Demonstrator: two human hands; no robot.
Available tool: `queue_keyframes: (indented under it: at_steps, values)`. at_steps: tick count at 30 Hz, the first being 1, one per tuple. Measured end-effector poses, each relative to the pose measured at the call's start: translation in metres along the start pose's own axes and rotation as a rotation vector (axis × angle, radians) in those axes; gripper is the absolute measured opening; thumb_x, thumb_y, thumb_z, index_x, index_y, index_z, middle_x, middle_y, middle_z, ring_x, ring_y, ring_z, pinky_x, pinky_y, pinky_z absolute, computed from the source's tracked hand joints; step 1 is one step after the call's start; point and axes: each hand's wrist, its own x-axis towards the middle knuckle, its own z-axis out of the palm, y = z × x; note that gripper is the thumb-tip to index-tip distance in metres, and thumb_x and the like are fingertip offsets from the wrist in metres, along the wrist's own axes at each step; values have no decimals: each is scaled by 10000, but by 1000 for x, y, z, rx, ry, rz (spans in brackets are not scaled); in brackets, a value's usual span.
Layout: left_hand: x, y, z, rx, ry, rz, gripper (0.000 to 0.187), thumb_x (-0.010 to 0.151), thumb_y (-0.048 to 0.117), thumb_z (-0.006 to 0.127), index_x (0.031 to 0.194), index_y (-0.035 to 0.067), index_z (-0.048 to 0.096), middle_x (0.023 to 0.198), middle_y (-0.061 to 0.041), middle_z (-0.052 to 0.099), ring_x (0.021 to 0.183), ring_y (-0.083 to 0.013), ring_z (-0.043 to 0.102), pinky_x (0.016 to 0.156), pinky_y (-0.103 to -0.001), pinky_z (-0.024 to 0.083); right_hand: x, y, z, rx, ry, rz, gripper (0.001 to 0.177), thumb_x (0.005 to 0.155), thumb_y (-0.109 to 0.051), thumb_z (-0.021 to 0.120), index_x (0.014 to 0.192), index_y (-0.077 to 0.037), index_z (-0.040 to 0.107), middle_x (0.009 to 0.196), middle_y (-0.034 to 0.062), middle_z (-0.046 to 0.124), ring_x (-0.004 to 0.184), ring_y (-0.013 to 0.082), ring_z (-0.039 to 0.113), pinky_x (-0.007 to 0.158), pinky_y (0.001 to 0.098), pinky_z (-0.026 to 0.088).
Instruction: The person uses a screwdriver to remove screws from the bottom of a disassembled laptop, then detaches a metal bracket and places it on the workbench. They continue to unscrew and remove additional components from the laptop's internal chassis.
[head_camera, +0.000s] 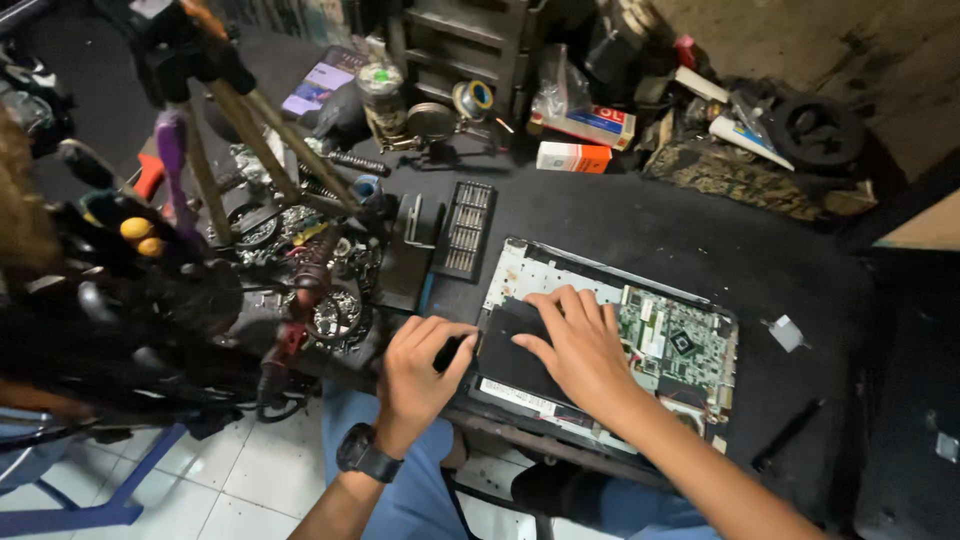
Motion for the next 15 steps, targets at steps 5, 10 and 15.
queue_keyframes:
  at_steps: [5,10,15]
  values:
    - [2,10,-3,24,-48,19,82,892,217,779,937,162,740,864,20,730,786,-217,658,740,-330,517,-17,-7,-5,-14,242,63,530,925,-504,696,1319,-162,601,1182,77,556,1077,298,513,897,465,392]
    - [0,8,2,75,-90,35,226,858,304,830,975,134,738,859,8,674,806,-198,608,748,-328,475,-59,18,-31,200,575,204,214,949,-348,729,1086,-184,737,1074,-25,689,1004,235,587,899,405,378]
    - [3,11,2,88,-77,36,172,854,260,841,922,139,740,855,9,672,795,-201,609,727,-328,484,-103,51,-36,144,456,458,152,992,-260,668,1073,-217,790,1063,-61,747,991,182,602,861,379,350]
